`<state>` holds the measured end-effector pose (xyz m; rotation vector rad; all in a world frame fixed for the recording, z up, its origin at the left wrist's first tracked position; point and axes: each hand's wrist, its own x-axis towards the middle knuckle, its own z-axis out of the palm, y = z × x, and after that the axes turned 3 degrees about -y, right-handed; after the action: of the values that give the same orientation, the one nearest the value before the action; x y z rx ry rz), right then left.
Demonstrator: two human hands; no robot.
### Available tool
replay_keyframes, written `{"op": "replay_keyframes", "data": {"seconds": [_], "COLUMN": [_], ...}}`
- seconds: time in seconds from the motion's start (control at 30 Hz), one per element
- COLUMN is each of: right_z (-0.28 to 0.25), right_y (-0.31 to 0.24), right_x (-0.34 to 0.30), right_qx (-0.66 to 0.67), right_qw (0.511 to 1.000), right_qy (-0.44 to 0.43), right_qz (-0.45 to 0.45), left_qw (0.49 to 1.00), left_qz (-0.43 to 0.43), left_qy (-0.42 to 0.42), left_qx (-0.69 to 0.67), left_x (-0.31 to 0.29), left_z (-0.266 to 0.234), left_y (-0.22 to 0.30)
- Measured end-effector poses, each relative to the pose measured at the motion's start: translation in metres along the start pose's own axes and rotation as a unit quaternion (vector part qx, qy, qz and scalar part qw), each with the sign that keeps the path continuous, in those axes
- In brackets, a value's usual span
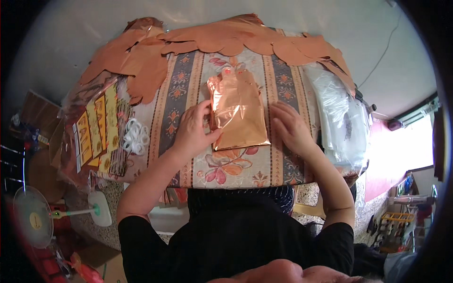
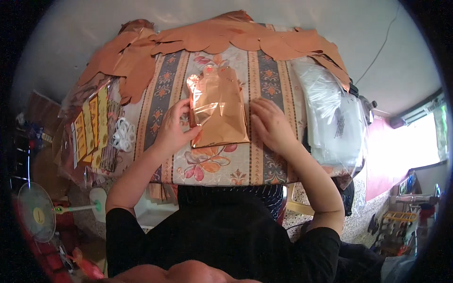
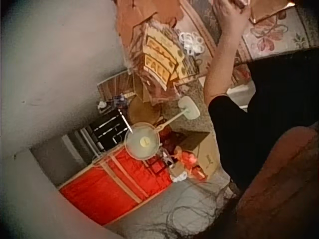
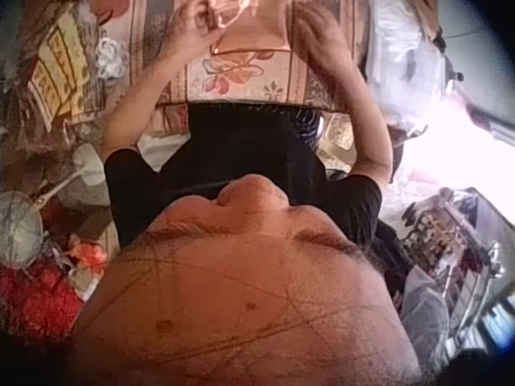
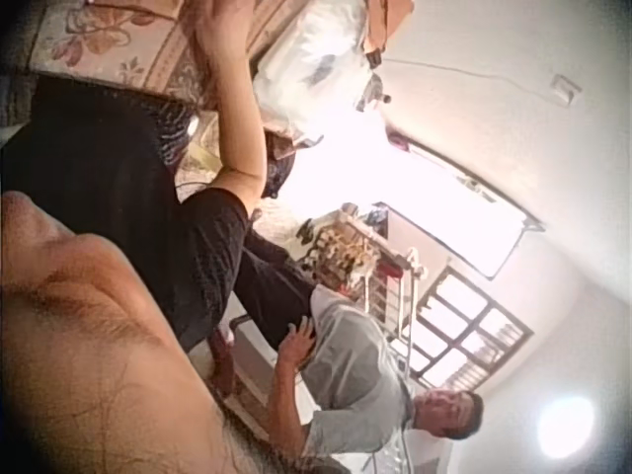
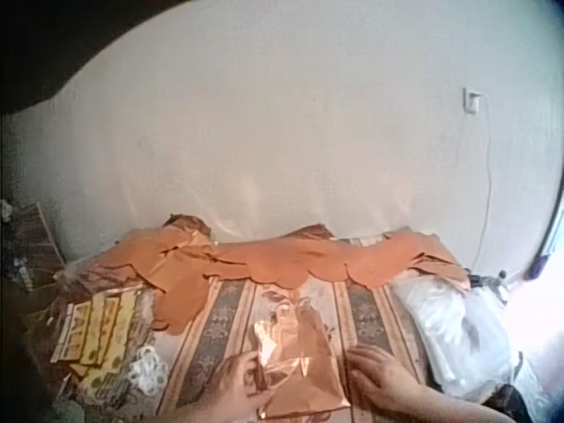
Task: The person folds rose-gold foil balloons by hand, then inserts each one into a plastic sleeve with a backing card.
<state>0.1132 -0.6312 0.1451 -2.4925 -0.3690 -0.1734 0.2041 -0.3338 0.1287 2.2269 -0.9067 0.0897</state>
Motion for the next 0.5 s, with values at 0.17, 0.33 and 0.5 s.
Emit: {"op": "replay_keyframes", "data": {"seconds": [0.17, 0.33, 0.5], "right_z": [0.0040, 0.0056, 0.0038], "right_y": [-0.0068, -0.0043, -0.0008], "right_x": [0.0027, 0.0048, 0.0066], "right_qx": [-0.126, -0.176, -0.211], "right_qw": [0.991, 0.981, 0.971], "right_qy": [-0.035, -0.055, -0.079], "right_qz": [-0.028, -0.054, -0.077], "left_qw": [1.000, 1.000, 1.000], "left_qz": [-0.005, -0.018, -0.018], "left_qy": [0.006, -0.003, -0.009], "left_qx": [-0.007, -0.007, 0.001], "left_x": [-0.0027, -0.0007, -0.0007], "left_z": [0.0024, 0.0004, -0.0002], "left_y": [-0.0045, 0.0018, 0.0001]}}
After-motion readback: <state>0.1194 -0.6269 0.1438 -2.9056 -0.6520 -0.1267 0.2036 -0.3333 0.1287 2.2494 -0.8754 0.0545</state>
